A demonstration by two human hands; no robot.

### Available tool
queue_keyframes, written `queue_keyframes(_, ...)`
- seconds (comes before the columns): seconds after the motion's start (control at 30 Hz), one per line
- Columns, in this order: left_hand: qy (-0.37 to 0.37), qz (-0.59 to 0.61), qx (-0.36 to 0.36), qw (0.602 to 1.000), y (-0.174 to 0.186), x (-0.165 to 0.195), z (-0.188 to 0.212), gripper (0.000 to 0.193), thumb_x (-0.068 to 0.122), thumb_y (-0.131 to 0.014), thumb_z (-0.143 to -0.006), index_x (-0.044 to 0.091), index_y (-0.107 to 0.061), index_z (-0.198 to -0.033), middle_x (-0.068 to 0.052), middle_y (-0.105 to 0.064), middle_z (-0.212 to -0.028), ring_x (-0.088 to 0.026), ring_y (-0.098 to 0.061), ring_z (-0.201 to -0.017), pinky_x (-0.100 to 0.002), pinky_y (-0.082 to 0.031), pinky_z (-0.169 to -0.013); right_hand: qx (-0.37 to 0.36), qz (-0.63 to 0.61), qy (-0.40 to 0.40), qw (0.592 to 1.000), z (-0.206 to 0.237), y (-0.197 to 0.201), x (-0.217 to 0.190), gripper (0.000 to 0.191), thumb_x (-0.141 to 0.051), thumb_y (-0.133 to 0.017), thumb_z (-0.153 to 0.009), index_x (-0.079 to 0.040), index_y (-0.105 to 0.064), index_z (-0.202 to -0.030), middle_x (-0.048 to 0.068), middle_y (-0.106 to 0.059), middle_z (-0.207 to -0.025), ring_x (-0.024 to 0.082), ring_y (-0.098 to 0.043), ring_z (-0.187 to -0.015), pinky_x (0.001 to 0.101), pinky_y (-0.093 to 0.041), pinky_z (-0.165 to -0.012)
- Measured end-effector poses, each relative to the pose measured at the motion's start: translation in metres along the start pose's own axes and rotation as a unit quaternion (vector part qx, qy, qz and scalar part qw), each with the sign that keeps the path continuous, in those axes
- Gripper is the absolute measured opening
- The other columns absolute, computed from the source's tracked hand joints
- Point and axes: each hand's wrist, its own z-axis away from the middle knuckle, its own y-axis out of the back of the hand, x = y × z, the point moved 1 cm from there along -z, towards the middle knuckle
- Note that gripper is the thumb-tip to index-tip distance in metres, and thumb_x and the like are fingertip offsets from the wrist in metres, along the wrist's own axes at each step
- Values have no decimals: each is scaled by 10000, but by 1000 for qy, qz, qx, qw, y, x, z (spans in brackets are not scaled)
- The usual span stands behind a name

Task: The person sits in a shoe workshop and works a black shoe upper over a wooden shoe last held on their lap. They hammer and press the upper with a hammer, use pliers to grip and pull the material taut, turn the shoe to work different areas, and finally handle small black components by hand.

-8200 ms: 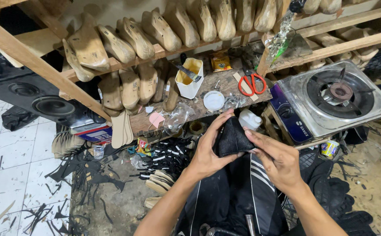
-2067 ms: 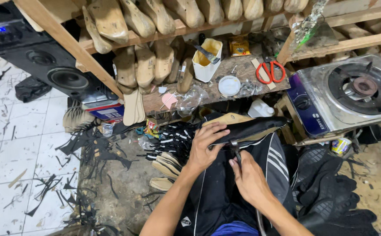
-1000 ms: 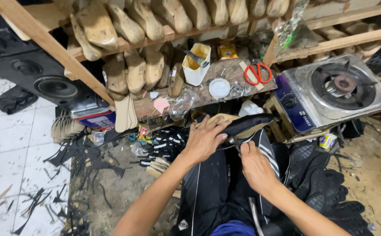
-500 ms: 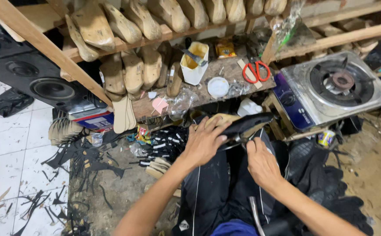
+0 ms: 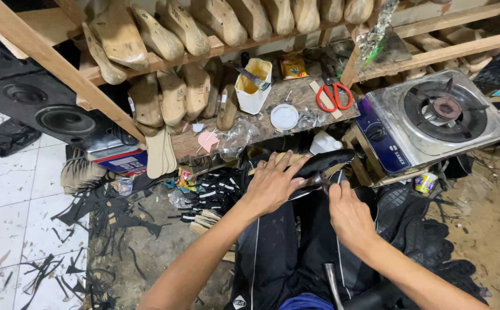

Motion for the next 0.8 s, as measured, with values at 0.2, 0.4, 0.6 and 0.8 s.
queue_keyframes(0.2,-12,46,6,999,-4,5,-13,566,355,-516,-1028,152,-393,-1541,-221,-484,-1523,-497,-436,-1384,-623,-341,-1103,11,64,46,997,1,6,4,323,70,-699,-737,24,-487,-977,220,-558,-972,387,-650,-885,458,-574,-671)
queue_keyframes(0.4,-20,53,28,998,-1,9,-8,567,315,-509,-1022,86,-394,-1528,-182,-505,-1530,-436,-455,-1398,-624,-326,-1134,-24,-88,11,996,-6,19,12,395,85,-691,-698,28,-498,-1038,237,-559,-1020,425,-640,-891,492,-552,-697)
queue_keyframes(0.6,-8,117,5,993,4,6,-15,500,298,-528,-1030,120,-443,-1490,-181,-547,-1475,-422,-459,-1397,-650,-282,-1114,24,-2,49,999,1,6,3,330,92,-649,-741,52,-488,-1026,249,-547,-1026,418,-650,-929,471,-572,-711)
queue_keyframes(0.8,-28,100,40,994,-2,11,-17,503,290,-520,-1051,73,-439,-1497,-238,-580,-1395,-414,-555,-1310,-567,-362,-1160,-45,-223,0,974,-6,16,20,258,99,-607,-790,19,-528,-1023,206,-618,-1032,428,-674,-901,491,-554,-728)
